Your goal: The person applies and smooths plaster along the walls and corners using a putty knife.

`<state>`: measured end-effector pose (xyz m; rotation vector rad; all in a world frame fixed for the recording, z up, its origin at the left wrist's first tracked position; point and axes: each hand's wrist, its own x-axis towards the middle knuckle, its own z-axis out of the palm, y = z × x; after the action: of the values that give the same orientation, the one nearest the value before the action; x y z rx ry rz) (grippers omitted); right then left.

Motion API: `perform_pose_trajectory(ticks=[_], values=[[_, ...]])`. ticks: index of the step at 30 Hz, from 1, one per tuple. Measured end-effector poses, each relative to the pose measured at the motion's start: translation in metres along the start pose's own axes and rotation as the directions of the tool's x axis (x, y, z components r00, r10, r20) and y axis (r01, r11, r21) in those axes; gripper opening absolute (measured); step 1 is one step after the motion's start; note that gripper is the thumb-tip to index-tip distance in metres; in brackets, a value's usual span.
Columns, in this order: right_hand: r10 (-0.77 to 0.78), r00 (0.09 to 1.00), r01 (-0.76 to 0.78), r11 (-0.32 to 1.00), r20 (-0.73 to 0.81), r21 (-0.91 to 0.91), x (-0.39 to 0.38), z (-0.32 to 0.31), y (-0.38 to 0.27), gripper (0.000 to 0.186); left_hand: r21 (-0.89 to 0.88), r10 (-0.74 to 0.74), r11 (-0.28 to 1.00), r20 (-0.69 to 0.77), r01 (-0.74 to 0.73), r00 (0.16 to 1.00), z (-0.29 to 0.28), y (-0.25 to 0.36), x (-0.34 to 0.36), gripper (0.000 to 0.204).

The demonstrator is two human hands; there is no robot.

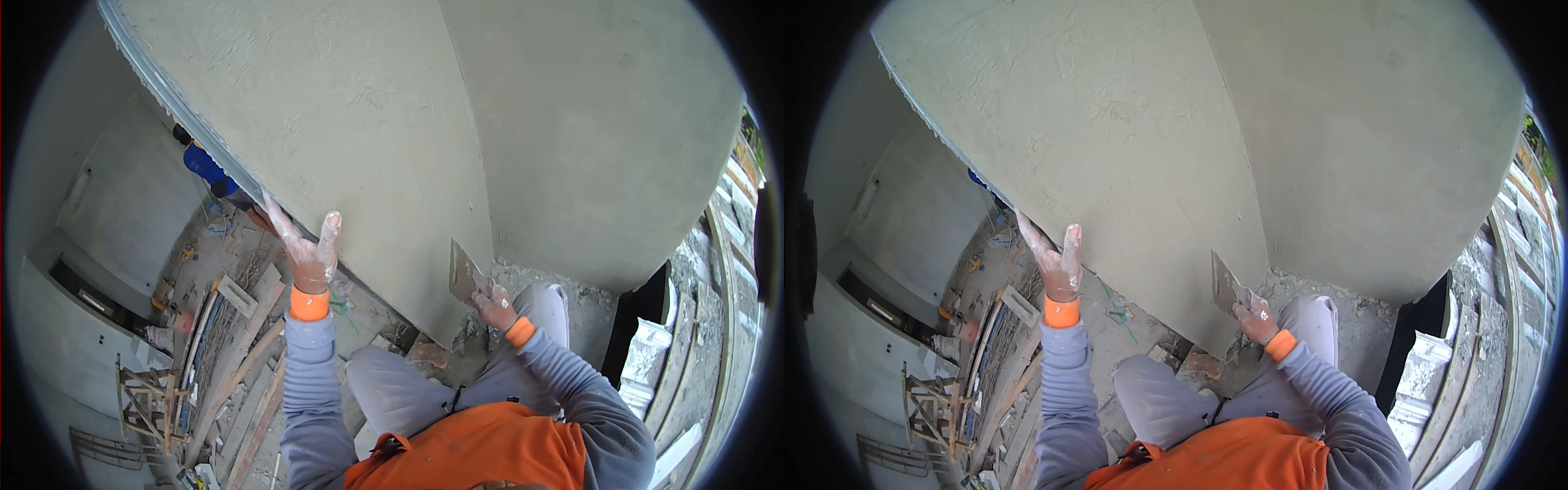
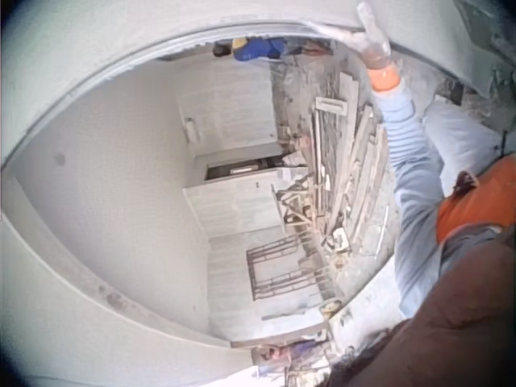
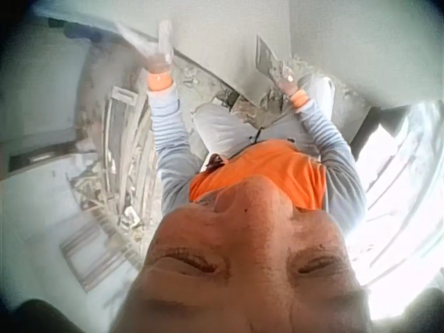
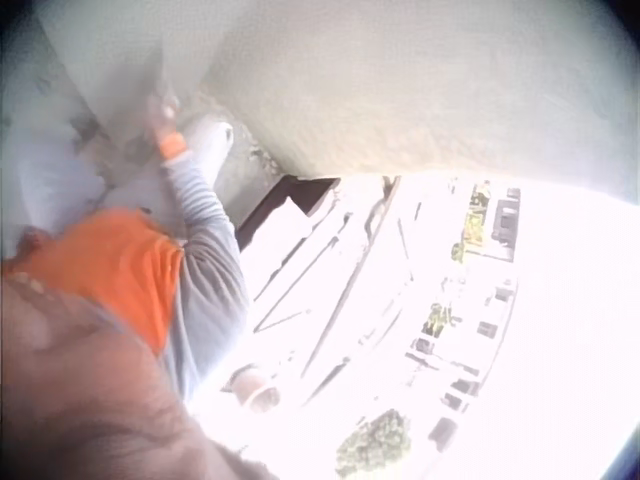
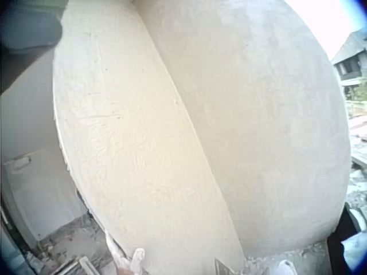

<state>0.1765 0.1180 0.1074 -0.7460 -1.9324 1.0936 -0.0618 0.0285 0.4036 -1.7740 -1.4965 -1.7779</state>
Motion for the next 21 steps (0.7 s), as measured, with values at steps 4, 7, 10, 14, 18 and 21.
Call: perform_pose_trajectory(ticks=[4, 7, 10, 14, 18, 21], values=[[0.439, 0.885, -0.440, 0.676, 0.156, 0.591, -0.023, 0.014, 0.050, 0.028, 0.121, 0.006, 0.993, -0.030, -0.003, 1.000, 0.003, 0.003, 0.002, 0.101], [0.393, 0.908, -0.416, 0.801, 0.145, 0.431, -0.020, 0.016, 0.061, 0.024, 0.045, -0.019, 0.999, -0.052, 0.021, 0.998, 0.004, 0.003, -0.001, 0.100], [0.032, 0.999, -0.031, 0.999, 0.037, -0.015, -0.023, 0.024, 0.103, 0.023, 0.037, 0.001, 0.999, -0.038, 0.000, 0.999, 0.010, -0.001, -0.001, 0.092], [0.281, 0.957, -0.289, 0.902, 0.070, 0.321, -0.019, 0.034, 0.092, 0.022, 0.099, -0.036, 0.994, -0.061, 0.042, 0.997, 0.007, 0.008, -0.002, 0.092], [0.510, 0.842, -0.354, 0.283, 0.172, 0.891, -0.013, 0.012, 0.038, 0.020, 0.116, -0.019, 0.993, -0.055, 0.026, 0.998, 0.001, 0.007, -0.004, 0.093], [0.538, 0.819, -0.309, 0.122, 0.199, 0.943, -0.014, -0.002, 0.025, 0.022, 0.163, -0.031, 0.986, -0.036, 0.036, 0.999, 0.002, 0.007, -0.005, 0.097]])
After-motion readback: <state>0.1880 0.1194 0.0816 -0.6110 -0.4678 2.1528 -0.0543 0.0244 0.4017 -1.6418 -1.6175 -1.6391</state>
